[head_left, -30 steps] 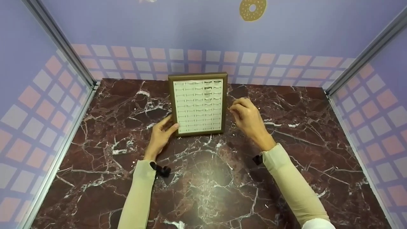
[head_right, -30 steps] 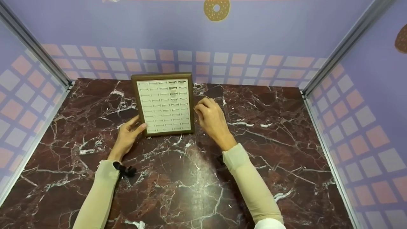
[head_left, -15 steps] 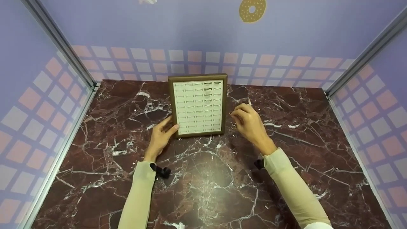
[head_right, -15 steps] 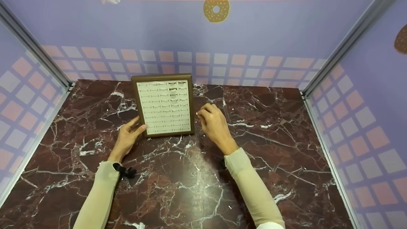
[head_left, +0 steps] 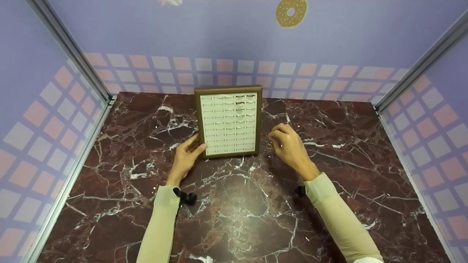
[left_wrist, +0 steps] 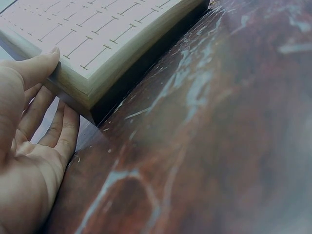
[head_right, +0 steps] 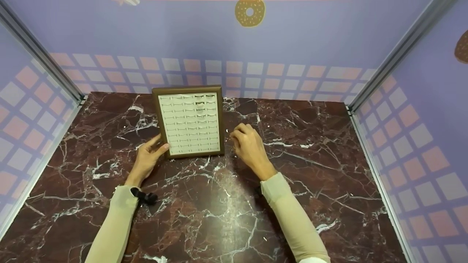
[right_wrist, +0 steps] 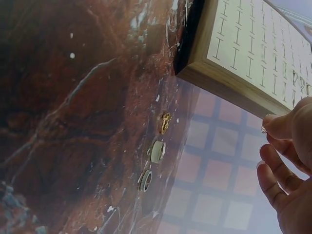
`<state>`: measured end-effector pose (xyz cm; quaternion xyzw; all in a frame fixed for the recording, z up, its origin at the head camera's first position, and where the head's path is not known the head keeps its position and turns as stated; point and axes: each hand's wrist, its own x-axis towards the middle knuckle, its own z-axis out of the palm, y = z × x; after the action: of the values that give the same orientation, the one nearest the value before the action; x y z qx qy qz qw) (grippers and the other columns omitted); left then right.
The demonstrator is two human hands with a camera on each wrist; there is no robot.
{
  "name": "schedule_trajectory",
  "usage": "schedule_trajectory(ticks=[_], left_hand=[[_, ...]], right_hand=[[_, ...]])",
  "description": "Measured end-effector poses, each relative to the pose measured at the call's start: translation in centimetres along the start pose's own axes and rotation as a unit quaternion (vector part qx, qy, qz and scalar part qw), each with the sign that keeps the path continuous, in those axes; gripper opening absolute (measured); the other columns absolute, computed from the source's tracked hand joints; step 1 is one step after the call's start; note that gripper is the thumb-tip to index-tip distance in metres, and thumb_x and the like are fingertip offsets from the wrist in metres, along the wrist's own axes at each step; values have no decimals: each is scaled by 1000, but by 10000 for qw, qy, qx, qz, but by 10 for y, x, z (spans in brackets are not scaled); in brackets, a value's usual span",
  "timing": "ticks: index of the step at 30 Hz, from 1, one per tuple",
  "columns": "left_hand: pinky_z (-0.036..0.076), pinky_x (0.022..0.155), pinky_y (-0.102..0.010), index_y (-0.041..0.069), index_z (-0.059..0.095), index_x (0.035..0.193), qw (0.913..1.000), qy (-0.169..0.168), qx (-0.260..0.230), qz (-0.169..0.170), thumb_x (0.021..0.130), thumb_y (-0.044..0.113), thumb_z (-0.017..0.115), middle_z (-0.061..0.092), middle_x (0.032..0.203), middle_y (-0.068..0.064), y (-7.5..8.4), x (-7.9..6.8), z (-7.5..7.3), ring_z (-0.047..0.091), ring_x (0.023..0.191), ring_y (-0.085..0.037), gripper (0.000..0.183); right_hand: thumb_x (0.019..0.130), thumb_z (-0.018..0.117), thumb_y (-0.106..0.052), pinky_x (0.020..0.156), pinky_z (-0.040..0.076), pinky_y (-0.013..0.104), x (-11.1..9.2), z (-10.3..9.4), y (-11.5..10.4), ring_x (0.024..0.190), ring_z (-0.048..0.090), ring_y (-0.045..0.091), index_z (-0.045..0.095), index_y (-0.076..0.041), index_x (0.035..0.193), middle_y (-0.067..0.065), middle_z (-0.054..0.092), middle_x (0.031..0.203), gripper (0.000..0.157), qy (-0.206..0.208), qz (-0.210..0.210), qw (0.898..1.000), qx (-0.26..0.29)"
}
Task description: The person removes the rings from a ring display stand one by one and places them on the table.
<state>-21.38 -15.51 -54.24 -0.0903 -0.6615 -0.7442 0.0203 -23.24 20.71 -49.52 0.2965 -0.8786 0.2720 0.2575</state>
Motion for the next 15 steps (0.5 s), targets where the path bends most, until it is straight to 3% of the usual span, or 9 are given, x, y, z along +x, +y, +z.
schedule_trajectory(ticks=[7, 15], left_hand=[[52, 95, -23, -5, 48, 144, 9998, -38, 143, -93, 92, 2, 71, 57, 138, -25, 2, -1, 0, 59, 123, -30, 56], [51, 96, -24, -6, 49, 143, 9998, 62, 65, -164, 91, 2, 72, 56, 138, -27, 1, 0, 0, 57, 125, -31, 58]], right_hand=[[87, 74, 1, 76, 53, 37, -6, 2, 5, 88, 60, 23, 74, -6, 86, 4, 65, 94, 8, -205, 1, 9997, -101], [83, 73, 7, 77, 55, 40, -11, 4, 10, 85, 62, 26, 75, -4, 85, 6, 66, 91, 11, -629, 84, 9978, -164]])
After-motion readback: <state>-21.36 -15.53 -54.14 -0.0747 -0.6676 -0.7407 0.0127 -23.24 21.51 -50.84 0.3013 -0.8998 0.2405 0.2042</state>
